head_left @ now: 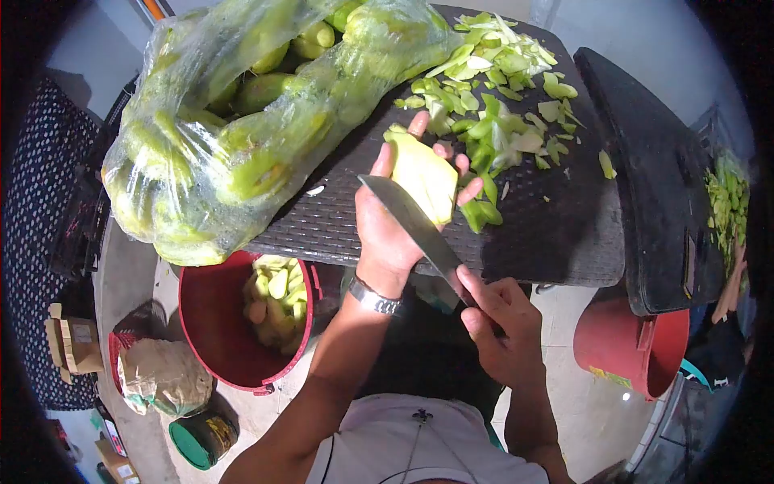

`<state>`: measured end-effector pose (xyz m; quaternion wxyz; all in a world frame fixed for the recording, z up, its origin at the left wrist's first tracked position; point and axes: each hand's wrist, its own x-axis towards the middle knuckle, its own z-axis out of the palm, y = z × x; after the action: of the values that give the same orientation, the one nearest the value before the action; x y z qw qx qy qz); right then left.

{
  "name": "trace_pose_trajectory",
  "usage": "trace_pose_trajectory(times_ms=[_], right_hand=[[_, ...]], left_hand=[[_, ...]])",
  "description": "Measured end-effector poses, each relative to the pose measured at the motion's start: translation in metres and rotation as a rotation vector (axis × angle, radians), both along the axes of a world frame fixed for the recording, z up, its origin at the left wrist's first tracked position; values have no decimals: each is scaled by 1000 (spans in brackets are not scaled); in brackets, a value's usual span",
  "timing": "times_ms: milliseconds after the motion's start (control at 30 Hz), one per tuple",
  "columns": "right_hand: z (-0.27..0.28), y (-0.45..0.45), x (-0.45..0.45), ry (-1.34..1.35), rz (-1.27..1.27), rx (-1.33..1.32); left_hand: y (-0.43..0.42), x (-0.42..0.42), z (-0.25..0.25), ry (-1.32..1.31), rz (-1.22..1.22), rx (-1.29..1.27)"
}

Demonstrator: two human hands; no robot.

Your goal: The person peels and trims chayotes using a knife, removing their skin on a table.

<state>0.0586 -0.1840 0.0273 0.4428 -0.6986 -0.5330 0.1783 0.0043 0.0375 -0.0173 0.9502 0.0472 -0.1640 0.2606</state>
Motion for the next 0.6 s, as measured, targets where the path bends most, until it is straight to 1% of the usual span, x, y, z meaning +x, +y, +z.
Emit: trace_pose_trajectory(times_ms=[67, 100, 200, 233, 333, 433, 533, 600], right_hand=[[-4, 3, -3, -11, -9, 67], [-4, 3, -3, -29, -18, 55], [-4, 3, -4, -83, -36, 25], [-4, 3, -4, -97, -39, 16], [-8, 0, -3, -145, -39, -5], [-11, 0, -4, -160, -45, -11], [-17, 2, -1, -142, -16, 29], [-19, 4, 0, -80, -9, 39]], left_hand=[[-2, 0, 2, -12, -67, 32], [-8, 0, 3, 81, -11, 24], [-16, -4, 8, 273, 98, 132], [-20, -2, 12, 328, 137, 111], [-21, 0, 14, 463, 129, 95], [-22, 1, 7, 421, 89, 15], [-18, -3, -2, 273, -8, 23], [-22, -3, -2, 283, 24, 18]])
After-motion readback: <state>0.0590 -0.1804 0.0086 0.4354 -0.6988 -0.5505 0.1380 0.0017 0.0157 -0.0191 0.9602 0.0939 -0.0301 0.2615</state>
